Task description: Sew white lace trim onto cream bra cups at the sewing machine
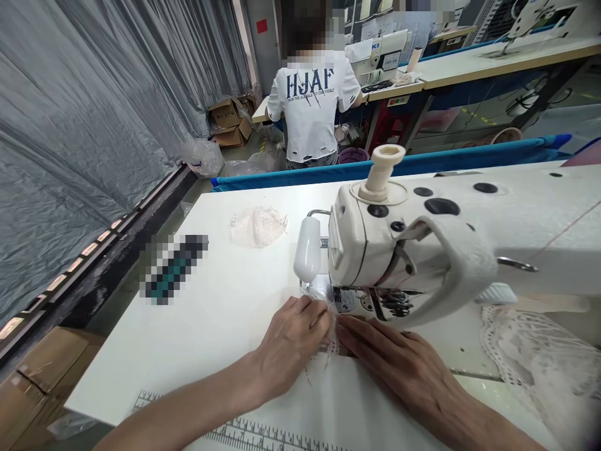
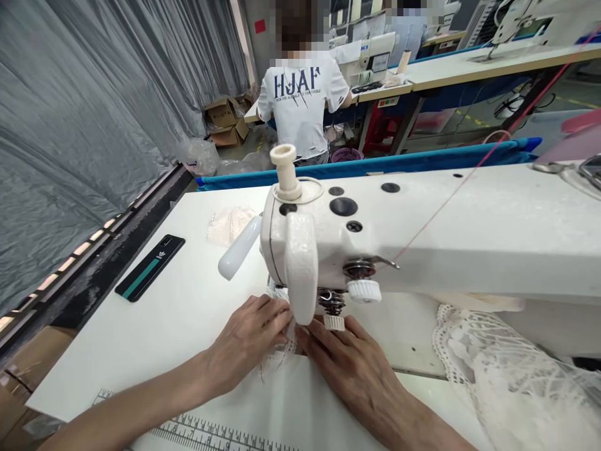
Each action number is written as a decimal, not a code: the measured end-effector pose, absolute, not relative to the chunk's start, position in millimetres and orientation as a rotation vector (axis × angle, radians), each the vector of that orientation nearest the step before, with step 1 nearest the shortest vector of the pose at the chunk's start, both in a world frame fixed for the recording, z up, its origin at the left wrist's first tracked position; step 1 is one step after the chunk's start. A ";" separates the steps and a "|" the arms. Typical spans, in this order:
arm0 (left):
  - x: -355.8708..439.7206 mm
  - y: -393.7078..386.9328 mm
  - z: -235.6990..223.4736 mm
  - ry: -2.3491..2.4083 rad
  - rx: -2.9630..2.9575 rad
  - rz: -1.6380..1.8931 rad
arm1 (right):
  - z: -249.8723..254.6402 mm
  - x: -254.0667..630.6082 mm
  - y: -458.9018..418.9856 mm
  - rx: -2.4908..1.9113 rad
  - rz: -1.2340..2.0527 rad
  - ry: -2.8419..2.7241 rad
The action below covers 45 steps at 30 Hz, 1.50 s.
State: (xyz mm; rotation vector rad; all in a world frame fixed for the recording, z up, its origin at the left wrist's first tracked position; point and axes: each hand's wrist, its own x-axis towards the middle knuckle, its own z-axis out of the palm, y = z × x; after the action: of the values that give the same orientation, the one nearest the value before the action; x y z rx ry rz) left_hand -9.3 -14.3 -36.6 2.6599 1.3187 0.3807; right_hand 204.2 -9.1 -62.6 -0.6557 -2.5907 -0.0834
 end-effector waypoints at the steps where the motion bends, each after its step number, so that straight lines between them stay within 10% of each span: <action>1: -9.4 -13.9 -36.6 1.316 2.650 0.375 | -62.4 204.4 -8.7 -0.660 -0.080 -2.587; 45: -17.1 -5.4 -33.7 1.039 3.063 0.551 | -56.0 200.6 -6.4 -0.692 -0.035 -2.504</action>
State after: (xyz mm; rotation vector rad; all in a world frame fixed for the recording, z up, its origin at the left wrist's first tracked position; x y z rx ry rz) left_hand -17.1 -5.4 -33.7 3.0629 1.0392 0.5506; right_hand 200.6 -6.4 -56.0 -0.6917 -2.5044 -0.0347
